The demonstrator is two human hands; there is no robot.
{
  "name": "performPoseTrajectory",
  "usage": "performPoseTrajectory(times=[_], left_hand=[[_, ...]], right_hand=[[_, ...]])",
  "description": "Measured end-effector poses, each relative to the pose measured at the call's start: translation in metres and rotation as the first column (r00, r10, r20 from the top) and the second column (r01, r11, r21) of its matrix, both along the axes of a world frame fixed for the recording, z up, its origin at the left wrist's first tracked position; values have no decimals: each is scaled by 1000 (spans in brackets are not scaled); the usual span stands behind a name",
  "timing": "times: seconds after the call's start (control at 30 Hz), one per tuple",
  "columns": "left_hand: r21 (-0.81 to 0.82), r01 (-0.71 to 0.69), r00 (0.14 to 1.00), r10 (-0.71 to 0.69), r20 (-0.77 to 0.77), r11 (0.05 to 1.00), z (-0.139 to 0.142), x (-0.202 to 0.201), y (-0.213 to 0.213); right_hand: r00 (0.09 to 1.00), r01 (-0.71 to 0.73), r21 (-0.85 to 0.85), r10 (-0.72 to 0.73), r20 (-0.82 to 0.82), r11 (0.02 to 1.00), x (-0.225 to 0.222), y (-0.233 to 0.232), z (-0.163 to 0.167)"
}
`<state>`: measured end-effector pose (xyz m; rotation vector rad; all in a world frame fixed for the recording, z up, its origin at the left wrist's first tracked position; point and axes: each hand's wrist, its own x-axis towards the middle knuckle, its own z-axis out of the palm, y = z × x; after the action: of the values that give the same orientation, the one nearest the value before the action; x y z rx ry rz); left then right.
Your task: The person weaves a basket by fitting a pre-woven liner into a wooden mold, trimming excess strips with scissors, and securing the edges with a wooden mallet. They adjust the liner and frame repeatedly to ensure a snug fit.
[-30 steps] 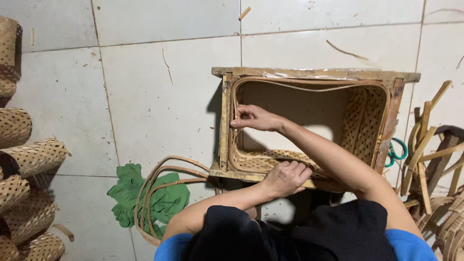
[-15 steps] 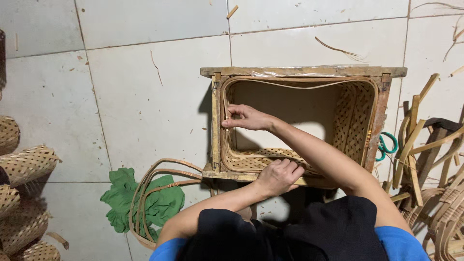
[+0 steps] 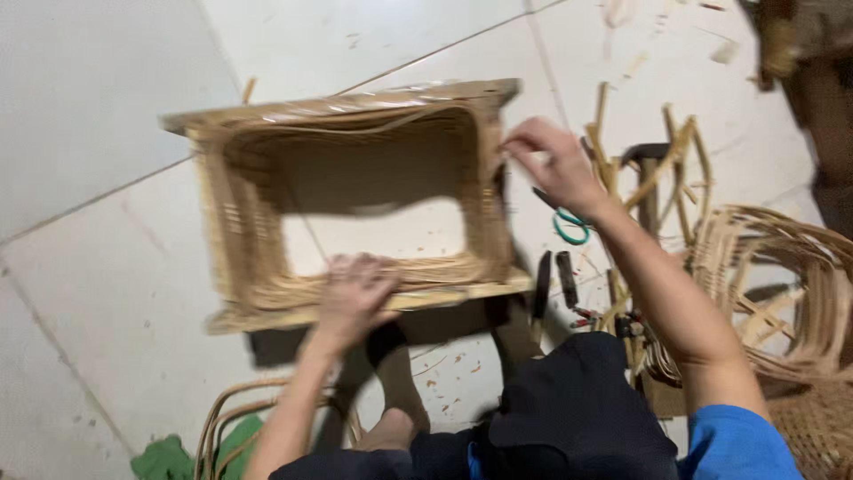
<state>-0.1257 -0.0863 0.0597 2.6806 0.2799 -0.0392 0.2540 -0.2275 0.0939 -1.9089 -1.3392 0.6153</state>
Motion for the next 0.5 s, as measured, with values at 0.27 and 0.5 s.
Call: performPoseTrajectory(times=[0.27,0.5], left_hand=[[-35,99,942,-105,-320,994,41,35,11],[-54,-85,996,85,1,995,13,53,-44]], right_hand=[[960,279,-519,-252,124,808,29,-156,-99],[976,202,-549,-120,183,811,-44,-210,-146]])
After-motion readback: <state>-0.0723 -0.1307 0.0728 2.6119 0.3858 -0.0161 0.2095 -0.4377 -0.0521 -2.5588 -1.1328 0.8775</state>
